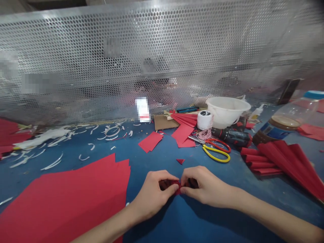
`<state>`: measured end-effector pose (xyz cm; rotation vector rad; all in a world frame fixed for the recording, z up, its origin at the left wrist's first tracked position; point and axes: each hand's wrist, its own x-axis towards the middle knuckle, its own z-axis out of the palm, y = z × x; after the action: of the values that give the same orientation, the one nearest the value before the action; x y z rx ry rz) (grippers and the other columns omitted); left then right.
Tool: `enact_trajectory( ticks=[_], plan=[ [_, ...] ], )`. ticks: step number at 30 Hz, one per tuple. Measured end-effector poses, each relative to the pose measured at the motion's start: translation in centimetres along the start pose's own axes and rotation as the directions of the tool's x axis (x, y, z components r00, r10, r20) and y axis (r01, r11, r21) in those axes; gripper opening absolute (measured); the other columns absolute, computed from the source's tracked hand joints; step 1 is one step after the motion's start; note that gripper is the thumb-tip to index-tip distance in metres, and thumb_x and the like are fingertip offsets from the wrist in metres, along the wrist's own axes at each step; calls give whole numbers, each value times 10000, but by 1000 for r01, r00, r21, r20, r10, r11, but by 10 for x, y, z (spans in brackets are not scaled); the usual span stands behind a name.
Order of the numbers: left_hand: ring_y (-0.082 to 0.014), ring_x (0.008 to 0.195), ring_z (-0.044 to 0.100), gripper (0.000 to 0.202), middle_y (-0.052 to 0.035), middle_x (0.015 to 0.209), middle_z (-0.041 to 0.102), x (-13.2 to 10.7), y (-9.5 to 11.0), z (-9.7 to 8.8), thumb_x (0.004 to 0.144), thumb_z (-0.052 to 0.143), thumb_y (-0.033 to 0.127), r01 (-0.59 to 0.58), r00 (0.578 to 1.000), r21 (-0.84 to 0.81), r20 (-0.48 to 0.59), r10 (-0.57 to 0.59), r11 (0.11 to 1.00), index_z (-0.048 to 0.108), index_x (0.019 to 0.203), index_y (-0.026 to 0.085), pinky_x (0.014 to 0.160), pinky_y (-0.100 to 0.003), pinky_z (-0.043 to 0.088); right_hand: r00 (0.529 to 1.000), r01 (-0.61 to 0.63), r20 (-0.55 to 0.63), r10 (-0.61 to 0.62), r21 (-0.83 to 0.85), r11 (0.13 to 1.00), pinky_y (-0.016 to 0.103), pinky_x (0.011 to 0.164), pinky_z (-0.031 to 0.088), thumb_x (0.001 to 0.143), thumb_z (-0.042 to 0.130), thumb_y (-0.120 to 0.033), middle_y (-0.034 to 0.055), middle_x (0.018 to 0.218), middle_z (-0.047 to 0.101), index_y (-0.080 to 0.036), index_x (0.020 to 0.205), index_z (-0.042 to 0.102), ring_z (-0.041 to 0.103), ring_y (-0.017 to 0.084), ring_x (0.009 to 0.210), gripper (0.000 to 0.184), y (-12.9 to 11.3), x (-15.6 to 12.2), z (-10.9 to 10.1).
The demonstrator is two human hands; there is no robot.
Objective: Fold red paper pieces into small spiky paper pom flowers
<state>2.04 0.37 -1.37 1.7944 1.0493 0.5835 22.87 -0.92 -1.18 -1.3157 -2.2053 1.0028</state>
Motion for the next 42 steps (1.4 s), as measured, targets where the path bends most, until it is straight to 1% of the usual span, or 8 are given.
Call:
enact_trajectory(
  ticks=[5,10,17,20,26,32,37,42],
  plan=[
    [-135,671,596,185,-34,804,699,0,-3,0,859,622,247,11,1000,-70,29,-9,997,781,938,195,611,-229,434,1000,2,-18,-3,-30,1000,201,543,318,853,623,-268,-39,680,621,-204,790,637,502,93,587,90,0,-2,4],
    [-142,676,605,199,-62,844,715,2,-2,-1,849,624,260,1,998,-113,59,6,994,779,920,157,609,-228,450,997,67,-24,-70,-117,991,214,587,319,855,589,-221,-33,723,616,-201,746,564,513,108,636,114,-1,-3,6],
    [-149,632,625,242,-50,774,716,3,-5,0,819,666,343,37,999,-108,28,-34,993,786,901,151,573,-227,453,996,78,-34,-83,-127,989,221,587,312,858,557,-199,-34,723,595,-199,772,570,491,107,624,87,-3,-2,10],
    [-140,582,620,246,-53,765,709,3,-8,2,810,667,334,64,998,-130,20,-62,989,783,888,131,544,-221,453,997,72,-31,-75,-90,993,211,577,309,846,564,-190,-44,700,583,-191,763,583,480,96,614,85,-1,0,10],
    [-123,545,579,213,-56,742,702,1,-4,4,792,650,276,35,999,-74,-38,-38,997,790,848,126,516,-216,425,999,50,22,-50,-45,998,196,561,309,831,628,-257,-60,649,556,-176,755,618,460,81,585,111,2,5,8],
    [-152,560,593,220,-82,677,715,0,-10,8,749,657,262,19,994,-91,-102,-28,996,798,797,101,531,-232,434,997,64,-39,-70,-131,989,208,628,338,839,623,-267,-34,724,634,-179,752,618,531,106,666,124,-5,2,12],
    [-115,467,495,239,-73,589,673,-1,-8,9,733,652,255,44,996,-185,-73,-58,982,804,782,78,468,-224,364,994,100,-24,-111,-272,957,228,624,344,869,533,-238,-1,789,664,-190,787,597,570,136,699,114,-13,-1,14],
    [-109,492,491,229,-29,547,606,-6,-7,6,759,608,240,13,1000,-280,-9,-17,960,772,725,84,496,-219,378,993,117,7,-120,-261,958,227,638,360,890,498,-253,8,812,670,-196,795,576,587,142,711,135,-14,-2,14]
  ],
)
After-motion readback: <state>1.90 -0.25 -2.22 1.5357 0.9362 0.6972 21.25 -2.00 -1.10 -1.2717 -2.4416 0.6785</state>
